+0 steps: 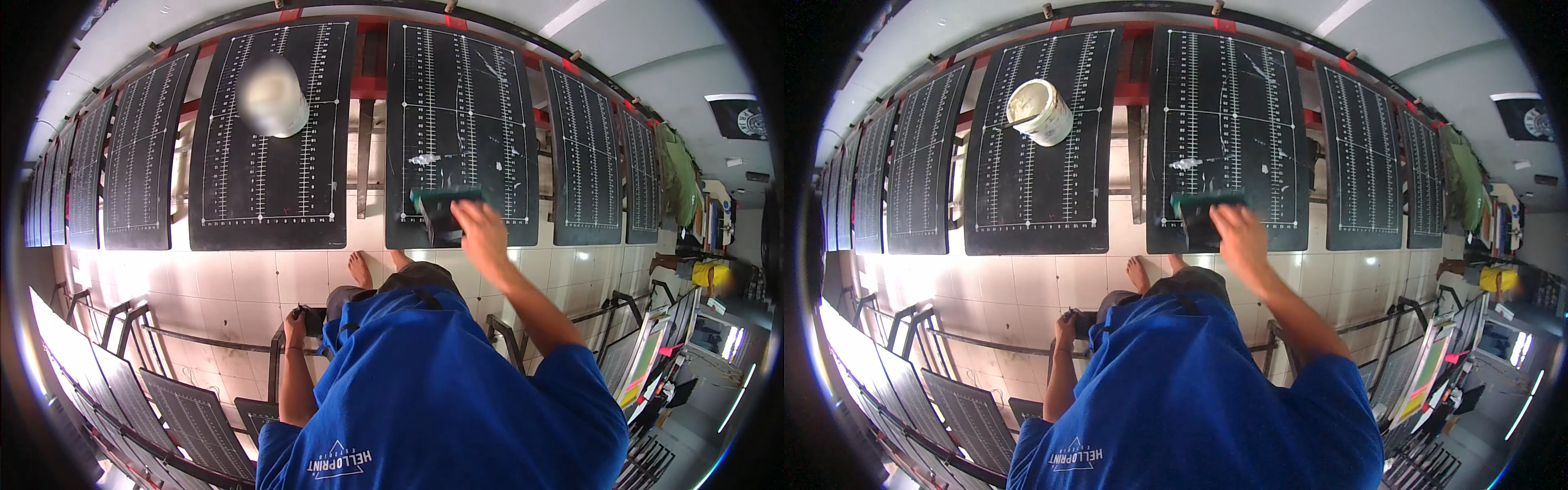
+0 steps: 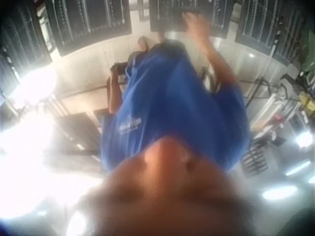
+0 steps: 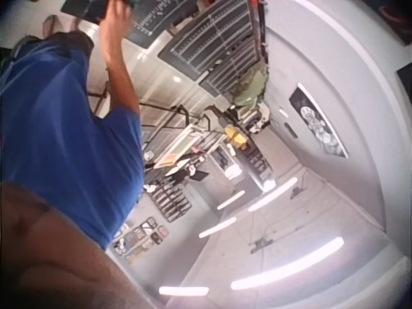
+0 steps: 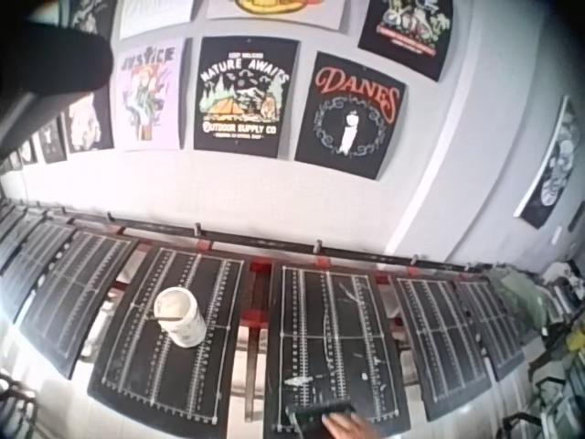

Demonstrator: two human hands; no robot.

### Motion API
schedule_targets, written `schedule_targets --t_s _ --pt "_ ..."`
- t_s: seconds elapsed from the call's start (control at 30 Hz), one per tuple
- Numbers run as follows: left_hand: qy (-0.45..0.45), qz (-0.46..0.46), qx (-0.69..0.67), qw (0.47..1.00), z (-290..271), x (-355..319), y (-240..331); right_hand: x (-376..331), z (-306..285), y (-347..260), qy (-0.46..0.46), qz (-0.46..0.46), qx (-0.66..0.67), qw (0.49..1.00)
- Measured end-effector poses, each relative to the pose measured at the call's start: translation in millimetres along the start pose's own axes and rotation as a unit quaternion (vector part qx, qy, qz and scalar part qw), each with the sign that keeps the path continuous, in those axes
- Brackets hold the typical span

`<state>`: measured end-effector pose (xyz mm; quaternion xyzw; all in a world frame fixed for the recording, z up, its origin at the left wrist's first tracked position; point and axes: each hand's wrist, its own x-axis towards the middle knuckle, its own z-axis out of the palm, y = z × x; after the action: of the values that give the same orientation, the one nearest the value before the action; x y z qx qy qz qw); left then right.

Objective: The person uses a squeegee to spread white ink across a screen printing mesh. They repeatedly pull the squeegee across the screen to distribute the ink evenly. The person also uses a cloth to wipe the squeegee and occasionally moves a bucket of ink.

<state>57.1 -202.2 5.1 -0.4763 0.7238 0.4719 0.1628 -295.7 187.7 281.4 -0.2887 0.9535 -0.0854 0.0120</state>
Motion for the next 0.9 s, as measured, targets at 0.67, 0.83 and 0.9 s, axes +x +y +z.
schedule_targets --t_s 0.67,0.83,0.9 --pt "0.024 0.004 -0.060 0.998 4 -18 29 144 29 73 0.122 0.098 -0.071 0.985" --pt "0.013 -0.026 -0.024 0.999 25 -27 17 20 30 -18 0.083 -0.010 0.026 0.996" --pt "0.024 -0.057 -0.018 0.998 29 -39 -4 44 26 -21 0.087 -0.014 0.042 0.995"
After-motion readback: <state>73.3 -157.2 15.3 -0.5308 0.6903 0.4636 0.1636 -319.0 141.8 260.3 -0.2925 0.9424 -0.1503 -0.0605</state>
